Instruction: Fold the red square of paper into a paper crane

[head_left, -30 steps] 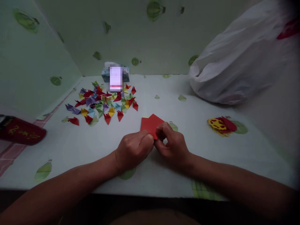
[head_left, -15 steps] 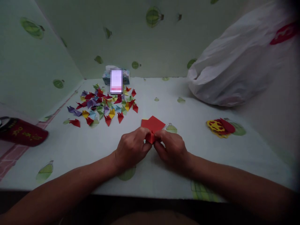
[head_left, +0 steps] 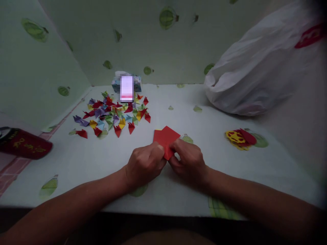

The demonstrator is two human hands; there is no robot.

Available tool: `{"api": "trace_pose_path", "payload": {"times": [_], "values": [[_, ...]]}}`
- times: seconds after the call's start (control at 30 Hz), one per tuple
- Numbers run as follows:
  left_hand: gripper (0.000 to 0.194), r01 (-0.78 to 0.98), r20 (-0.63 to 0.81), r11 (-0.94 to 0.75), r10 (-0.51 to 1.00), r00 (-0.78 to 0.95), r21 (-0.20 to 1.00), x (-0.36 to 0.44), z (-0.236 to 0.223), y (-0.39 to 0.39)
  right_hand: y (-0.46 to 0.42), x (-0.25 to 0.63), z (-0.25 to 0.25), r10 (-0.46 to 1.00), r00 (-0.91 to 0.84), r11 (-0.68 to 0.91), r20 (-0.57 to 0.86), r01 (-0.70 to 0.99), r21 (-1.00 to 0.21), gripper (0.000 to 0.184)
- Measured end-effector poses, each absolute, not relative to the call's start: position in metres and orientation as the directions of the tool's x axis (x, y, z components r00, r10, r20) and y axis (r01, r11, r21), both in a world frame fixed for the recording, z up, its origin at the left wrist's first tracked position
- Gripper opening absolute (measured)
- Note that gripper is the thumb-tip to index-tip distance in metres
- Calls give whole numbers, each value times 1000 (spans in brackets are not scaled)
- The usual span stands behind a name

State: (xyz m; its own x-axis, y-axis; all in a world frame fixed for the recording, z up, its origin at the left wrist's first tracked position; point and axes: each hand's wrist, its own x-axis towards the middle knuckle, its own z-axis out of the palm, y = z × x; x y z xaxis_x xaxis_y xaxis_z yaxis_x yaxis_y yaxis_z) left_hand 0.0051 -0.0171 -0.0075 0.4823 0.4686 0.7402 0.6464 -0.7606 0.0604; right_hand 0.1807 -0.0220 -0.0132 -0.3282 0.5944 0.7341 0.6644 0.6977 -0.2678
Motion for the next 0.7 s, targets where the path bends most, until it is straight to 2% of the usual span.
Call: {"api": "trace_pose_path", "payload": {"times": [0.13,0.2,0.27,0.33,0.4,0.47,0.57,0.7], "values": [[19,633,758,-769,467,455,94,5,-10,-17,-23,180,-14,663,-304,693,684,595,-408,18],[16,603,750,-778,501,432,173,5,-9,-17,-22,181,-14,708,-273,673,651,539,-506,17],[12,527,689,-777,590,420,344,4,-6,-18,-19,183,-15,738,-242,656,630,476,-586,18],[12,421,556,-686,728,401,594,2,-1,-18,-16,185,-15,747,-234,654,622,422,-628,18],[12,316,365,-469,868,337,825,0,4,-15,-13,187,-15,749,-254,657,612,400,-639,18],[18,210,168,-234,943,288,949,0,8,-12,-11,188,-16,738,-295,672,607,404,-621,17],[26,115,-42,4,945,324,993,-1,8,-6,-10,187,-17,714,-354,699,605,422,-578,19],[23,52,-111,99,926,360,994,-1,5,-3,-9,186,-18,687,-367,724,627,420,-548,21]]}}
